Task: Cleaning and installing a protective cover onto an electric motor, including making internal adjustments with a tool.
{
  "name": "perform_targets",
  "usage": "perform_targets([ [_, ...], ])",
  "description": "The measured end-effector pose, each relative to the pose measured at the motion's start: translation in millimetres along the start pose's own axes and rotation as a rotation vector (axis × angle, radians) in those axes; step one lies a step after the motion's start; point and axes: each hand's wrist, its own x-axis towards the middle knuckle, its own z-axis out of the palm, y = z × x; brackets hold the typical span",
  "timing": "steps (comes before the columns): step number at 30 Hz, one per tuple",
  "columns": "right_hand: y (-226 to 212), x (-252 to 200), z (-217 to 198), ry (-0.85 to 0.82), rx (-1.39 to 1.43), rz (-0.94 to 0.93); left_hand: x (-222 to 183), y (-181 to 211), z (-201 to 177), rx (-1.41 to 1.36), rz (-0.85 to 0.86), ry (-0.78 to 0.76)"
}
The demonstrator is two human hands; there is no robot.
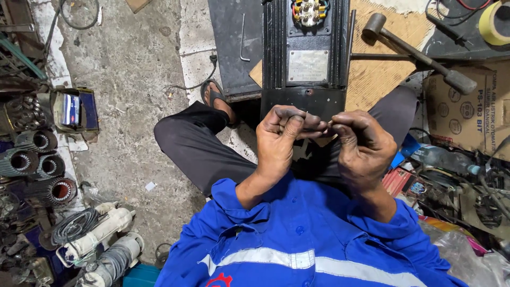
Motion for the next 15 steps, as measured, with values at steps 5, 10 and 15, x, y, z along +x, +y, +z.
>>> perform_targets([
  [5,-5.3,-0.2,2.9,-0.044,0.039,-0.036,0.4,-10.9,-10.9,-0.059,0.018,0.012],
  [10,-9.6,1.1,6.7,-0.074,0.095,-0.021,2.3,-9.9,-10.9,-0.003,0.041,-0.010],
  [15,-1.4,-1.4,9.9,-0.067,0.091,-0.069,0.2,-8.3,-9.3,0.019,0.023,0.003],
])
